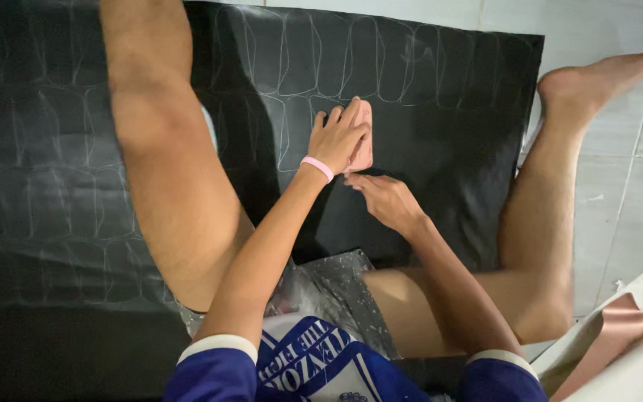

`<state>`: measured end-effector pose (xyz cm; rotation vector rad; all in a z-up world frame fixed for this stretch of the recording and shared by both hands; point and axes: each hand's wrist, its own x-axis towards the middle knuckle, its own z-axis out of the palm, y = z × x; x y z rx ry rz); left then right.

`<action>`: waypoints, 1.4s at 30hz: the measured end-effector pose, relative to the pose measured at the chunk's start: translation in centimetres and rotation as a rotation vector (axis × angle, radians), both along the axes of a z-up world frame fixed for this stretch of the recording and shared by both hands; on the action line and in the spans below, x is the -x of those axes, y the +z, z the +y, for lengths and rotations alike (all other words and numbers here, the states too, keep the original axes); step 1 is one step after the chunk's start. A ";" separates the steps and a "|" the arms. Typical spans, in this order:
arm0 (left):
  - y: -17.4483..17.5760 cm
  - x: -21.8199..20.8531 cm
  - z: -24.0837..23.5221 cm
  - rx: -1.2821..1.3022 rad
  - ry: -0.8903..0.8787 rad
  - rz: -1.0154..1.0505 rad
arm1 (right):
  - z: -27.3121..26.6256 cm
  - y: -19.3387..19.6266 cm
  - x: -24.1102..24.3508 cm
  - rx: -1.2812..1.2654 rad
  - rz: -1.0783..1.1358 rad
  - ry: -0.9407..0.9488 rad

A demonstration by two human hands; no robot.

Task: The person sits on the floor and repeatedly rubs a pink rectangular object against a large black sheet with white outlines. The hands move the pink object back and forth over the same area of the black sheet continuously.

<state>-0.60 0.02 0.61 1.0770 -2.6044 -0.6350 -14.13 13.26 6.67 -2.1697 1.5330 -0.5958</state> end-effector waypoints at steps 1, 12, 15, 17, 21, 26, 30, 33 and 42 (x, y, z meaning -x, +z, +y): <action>0.0 0.0 0.1 0.010 -0.002 0.016 | 0.1 0.0 -0.2 0.024 0.024 -0.018; -0.2 0.0 0.3 0.010 -0.015 -0.030 | -0.1 1.3 3.7 -0.031 -0.033 -0.091; -0.2 0.2 0.4 -0.018 -0.013 -0.067 | 0.4 2.0 4.5 0.047 -0.095 -0.163; 0.0 0.2 0.3 -0.012 -0.010 -0.068 | 0.9 2.2 4.3 0.081 -0.146 -0.180; -0.2 0.4 0.4 -0.036 -0.014 -0.092 | 1.6 1.4 2.8 0.059 -0.050 -0.081; -0.9 0.5 -0.3 -0.005 0.007 -0.121 | 1.0 -0.4 1.3 0.039 -0.002 -0.008; -1.7 1.6 0.4 0.025 0.009 -0.063 | 1.6 -1.3 1.7 0.061 -0.005 0.013; -0.7 0.7 0.2 0.002 -0.004 -0.124 | 0.9 -1.2 1.1 0.015 -0.016 0.018; 1.6 -0.4 -0.9 -0.114 -0.075 -0.027 | 0.8 1.0 3.6 0.036 -0.058 -0.088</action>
